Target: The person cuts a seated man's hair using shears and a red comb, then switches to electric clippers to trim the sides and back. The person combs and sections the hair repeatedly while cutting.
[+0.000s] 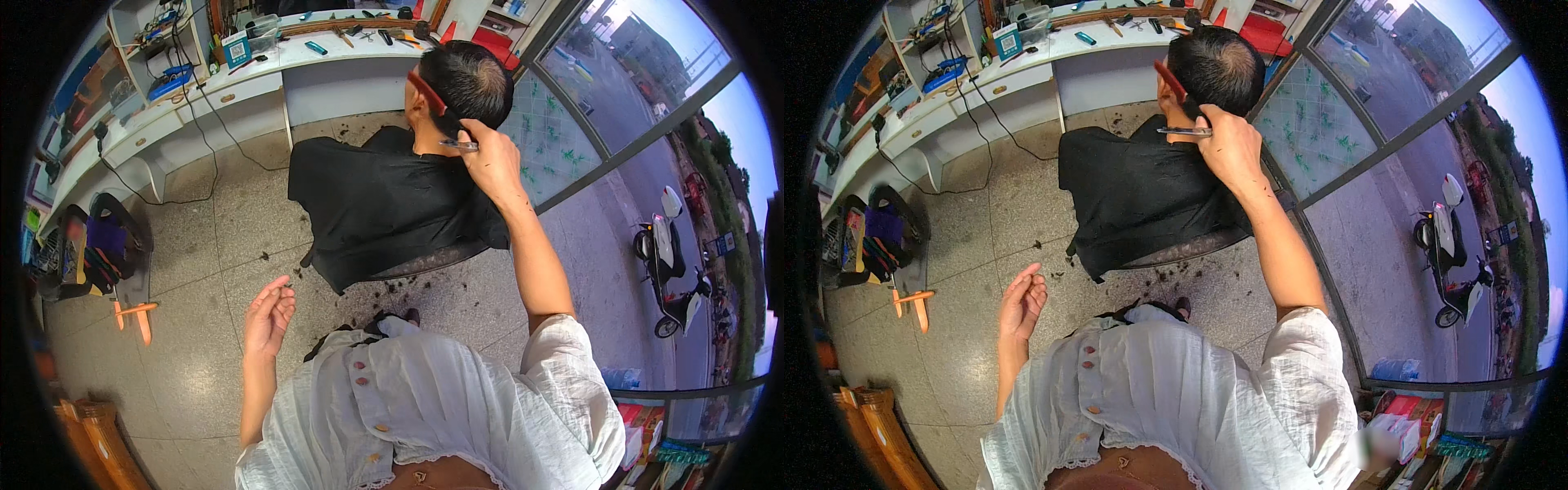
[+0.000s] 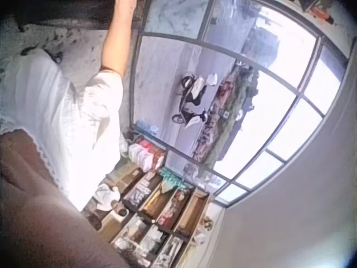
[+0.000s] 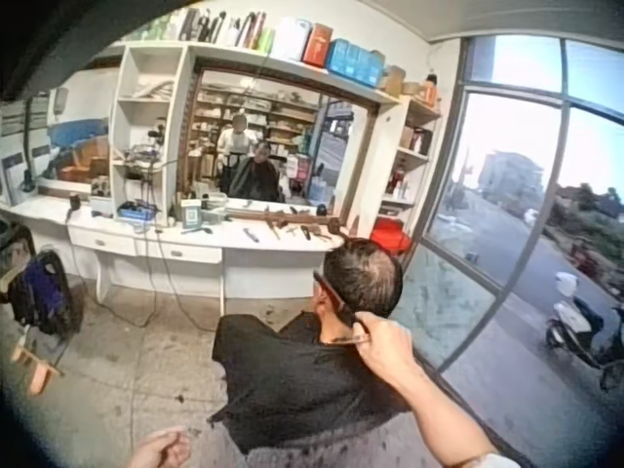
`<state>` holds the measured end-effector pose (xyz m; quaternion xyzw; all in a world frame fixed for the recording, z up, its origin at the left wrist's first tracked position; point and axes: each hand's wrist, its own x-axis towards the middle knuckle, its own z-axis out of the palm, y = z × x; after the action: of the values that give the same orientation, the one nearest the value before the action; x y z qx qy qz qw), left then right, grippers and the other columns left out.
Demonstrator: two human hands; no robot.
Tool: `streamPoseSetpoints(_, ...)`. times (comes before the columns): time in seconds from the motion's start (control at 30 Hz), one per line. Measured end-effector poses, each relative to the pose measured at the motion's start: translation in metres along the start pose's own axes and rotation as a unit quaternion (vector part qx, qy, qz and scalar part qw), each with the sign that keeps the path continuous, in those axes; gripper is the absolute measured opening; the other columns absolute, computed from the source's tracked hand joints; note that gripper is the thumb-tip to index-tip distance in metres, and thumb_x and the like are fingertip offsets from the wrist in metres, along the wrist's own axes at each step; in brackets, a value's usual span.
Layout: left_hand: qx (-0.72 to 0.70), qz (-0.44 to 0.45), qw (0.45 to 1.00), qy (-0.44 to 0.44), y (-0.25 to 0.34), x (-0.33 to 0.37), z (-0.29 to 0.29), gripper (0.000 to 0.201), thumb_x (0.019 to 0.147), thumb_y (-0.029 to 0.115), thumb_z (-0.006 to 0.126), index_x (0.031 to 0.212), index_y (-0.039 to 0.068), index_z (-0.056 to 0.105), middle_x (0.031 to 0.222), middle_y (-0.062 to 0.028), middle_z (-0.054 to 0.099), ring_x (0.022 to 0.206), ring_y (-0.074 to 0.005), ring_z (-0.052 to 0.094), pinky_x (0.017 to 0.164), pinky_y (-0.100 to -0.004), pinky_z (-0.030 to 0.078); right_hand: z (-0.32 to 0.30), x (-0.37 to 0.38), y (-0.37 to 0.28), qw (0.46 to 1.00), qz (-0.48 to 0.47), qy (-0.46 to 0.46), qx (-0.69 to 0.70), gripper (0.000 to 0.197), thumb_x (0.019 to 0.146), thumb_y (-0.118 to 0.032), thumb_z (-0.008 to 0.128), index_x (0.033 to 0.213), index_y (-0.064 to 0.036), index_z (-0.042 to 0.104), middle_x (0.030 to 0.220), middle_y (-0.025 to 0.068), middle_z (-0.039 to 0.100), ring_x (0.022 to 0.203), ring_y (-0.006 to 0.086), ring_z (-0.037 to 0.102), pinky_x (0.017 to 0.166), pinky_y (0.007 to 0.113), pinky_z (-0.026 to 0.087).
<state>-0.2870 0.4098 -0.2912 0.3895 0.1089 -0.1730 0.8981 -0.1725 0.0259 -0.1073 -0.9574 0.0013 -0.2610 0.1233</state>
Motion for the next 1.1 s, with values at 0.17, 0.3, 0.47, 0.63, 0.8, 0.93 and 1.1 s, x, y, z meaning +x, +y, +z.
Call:
streamPoseSetpoints(0.17,0.005,-0.015,1.000,0.003,0.003,-0.011,-0.014,0.030,0.096,0.011,0.052,0.122,-0.003,0.055,0.093,-0.0070,0.066,0.081,-0.0122,0.065,0.072,-0.0225,0.054,-0.013,0.017,-0.015,0.992,0.025,0.125,0.022,0.027,0.088,-0.026,0.060,0.108,-0.0104,0.066,0.089,0.0230,0.066,0.087,0.0418,0.064,0.076,0.048,0.050)
streamPoseSetpoints(0.3,0.004,-0.018,0.999,0.028,0.007,-0.028,-0.032,0.029,0.096,0.010,0.051,0.122,-0.003,0.056,0.093,-0.0073,0.066,0.082,-0.0123,0.064,0.072,-0.0223,0.054,-0.017,0.044,-0.025,0.993,0.064,0.084,-0.050,0.027,0.085,-0.026,0.061,0.105,-0.0074,0.067,0.089,0.0244,0.067,0.087,0.0424,0.065,0.077,0.049,0.051)
streamPoseSetpoints(0.47,-0.016,-0.003,0.998,0.053,0.012,-0.049,-0.048,0.029,0.096,0.010,0.051,0.121,-0.003,0.056,0.091,-0.0075,0.066,0.082,-0.0133,0.064,0.073,-0.0227,0.054,0.015,0.051,-0.043,0.995,0.055,-0.012,-0.088,0.029,0.082,-0.027,0.062,0.097,-0.0028,0.068,0.088,0.0258,0.067,0.087,0.0407,0.066,0.078,0.049,0.052)
streamPoseSetpoints(0.63,-0.015,0.005,0.997,0.077,0.019,-0.064,-0.068,0.032,0.096,0.011,0.053,0.125,-0.002,0.055,0.098,-0.0085,0.067,0.086,-0.0132,0.065,0.076,-0.0239,0.053,0.082,0.019,-0.094,0.989,-0.075,-0.036,0.121,0.025,0.084,-0.021,0.061,0.100,-0.0026,0.066,0.084,0.0201,0.068,0.080,0.0378,0.066,0.071,0.047,0.053)
streamPoseSetpoints(0.8,0.048,0.055,0.993,0.093,0.032,-0.074,-0.072,0.046,0.098,0.026,0.052,0.138,0.004,0.045,0.131,-0.0113,0.055,0.118,-0.0182,0.054,0.095,-0.0319,0.046,0.165,-0.057,-0.193,0.674,-0.033,-0.431,0.598,0.027,0.091,-0.022,0.062,0.110,-0.0023,0.063,0.075,0.0055,0.065,0.064,0.0119,0.061,0.059,0.028,0.051)
streamPoseSetpoints(0.93,0.009,0.128,0.992,0.009,0.043,-0.054,-0.067,0.053,0.100,0.037,0.044,0.144,0.007,0.035,0.145,-0.0109,0.042,0.126,-0.0224,0.047,0.099,-0.0353,0.042,0.190,-0.115,-0.258,0.477,-0.050,-0.663,0.574,0.028,0.097,-0.024,0.054,0.112,-0.0032,0.062,0.077,0.0030,0.062,0.071,0.0105,0.059,0.063,0.027,0.050)
streamPoseSetpoints(1.1,0.017,0.141,0.989,0.049,0.070,-0.009,-0.076,0.052,0.103,0.038,0.035,0.141,0.002,0.037,0.142,-0.0156,0.043,0.119,-0.0267,0.053,0.099,-0.0358,0.043,0.235,-0.112,-0.291,0.444,-0.092,-0.747,0.486,0.031,0.098,-0.032,0.051,0.110,-0.0051,0.063,0.079,0.0055,0.066,0.070,0.0116,0.062,0.060,0.026,0.047)
